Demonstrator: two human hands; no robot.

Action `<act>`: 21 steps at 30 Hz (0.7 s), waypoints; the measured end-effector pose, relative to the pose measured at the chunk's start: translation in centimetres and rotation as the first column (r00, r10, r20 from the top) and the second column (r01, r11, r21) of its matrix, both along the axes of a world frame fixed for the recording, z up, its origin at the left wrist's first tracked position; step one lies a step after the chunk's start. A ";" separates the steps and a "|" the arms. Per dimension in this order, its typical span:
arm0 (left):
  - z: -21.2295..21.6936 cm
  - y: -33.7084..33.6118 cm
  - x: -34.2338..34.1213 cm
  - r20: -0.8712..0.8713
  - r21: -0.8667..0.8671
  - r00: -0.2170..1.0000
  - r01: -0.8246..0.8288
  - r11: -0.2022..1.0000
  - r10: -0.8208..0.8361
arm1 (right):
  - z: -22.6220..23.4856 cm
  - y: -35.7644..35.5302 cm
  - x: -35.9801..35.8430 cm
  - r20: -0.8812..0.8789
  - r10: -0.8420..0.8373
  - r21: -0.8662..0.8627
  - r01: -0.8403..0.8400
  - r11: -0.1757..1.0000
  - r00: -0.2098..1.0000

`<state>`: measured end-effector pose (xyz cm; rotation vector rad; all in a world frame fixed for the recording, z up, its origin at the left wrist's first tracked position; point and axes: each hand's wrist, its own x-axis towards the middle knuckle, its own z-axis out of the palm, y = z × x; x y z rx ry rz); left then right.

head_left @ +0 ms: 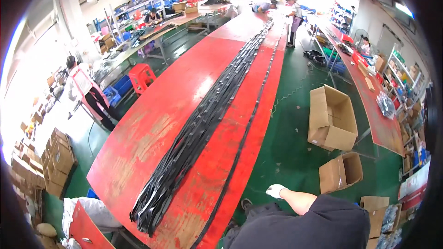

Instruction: The recorder is inspecting and organizing long black rubber gaskets on a long red table in an assembly environment.

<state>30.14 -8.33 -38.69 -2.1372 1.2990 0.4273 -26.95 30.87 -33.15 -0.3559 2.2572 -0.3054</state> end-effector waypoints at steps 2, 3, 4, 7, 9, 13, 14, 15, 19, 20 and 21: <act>-0.1 -0.6 1.1 0.006 0.086 0.984 0.175 0.981 -0.176 | -0.4 -1.1 1.6 0.035 0.088 0.023 -0.089 0.996 0.995; 0.0 -0.7 2.2 0.004 0.133 0.965 0.260 0.956 -0.263 | -0.5 -1.8 1.5 0.091 0.104 0.040 -0.108 0.993 0.990; 0.3 -0.8 3.4 -0.003 0.184 0.934 0.353 0.917 -0.358 | -0.7 -2.2 1.8 0.095 0.100 0.038 -0.104 0.994 0.990; 1.2 -0.9 3.6 -0.055 0.243 0.884 0.463 0.853 -0.464 | -1.7 -2.5 2.5 0.062 0.029 0.006 -0.030 1.000 0.998; 0.0 -1.2 5.9 -0.017 0.188 0.820 0.564 0.804 -0.572 | -1.2 -4.0 3.1 0.066 0.031 0.000 -0.031 1.000 0.997; -1.6 -2.0 8.2 -0.041 0.183 0.715 0.692 0.698 -0.698 | -1.4 -4.8 4.2 0.070 -0.004 -0.028 0.006 1.000 0.998; -1.7 -2.4 8.6 -0.052 0.189 0.689 0.718 0.670 -0.723 | -1.5 -4.9 4.4 0.062 -0.005 -0.035 0.007 0.999 0.998; -1.9 -2.9 9.1 -0.063 0.194 0.662 0.742 0.642 -0.746 | -1.6 -5.1 4.6 0.055 -0.005 -0.042 0.007 0.999 0.998; -2.3 -2.4 8.1 -0.082 0.173 0.741 0.669 0.723 -0.666 | -2.9 -5.8 4.6 -0.018 0.034 -0.069 -0.035 0.997 0.999; -2.3 -2.4 7.8 -0.089 0.157 0.762 0.646 0.747 -0.641 | -3.1 -5.5 4.7 -0.015 0.016 -0.070 -0.017 0.997 1.000; -2.4 -2.4 7.3 -0.100 0.131 0.788 0.616 0.777 -0.607 | -3.3 -5.1 4.7 -0.013 -0.002 -0.072 0.001 0.997 1.000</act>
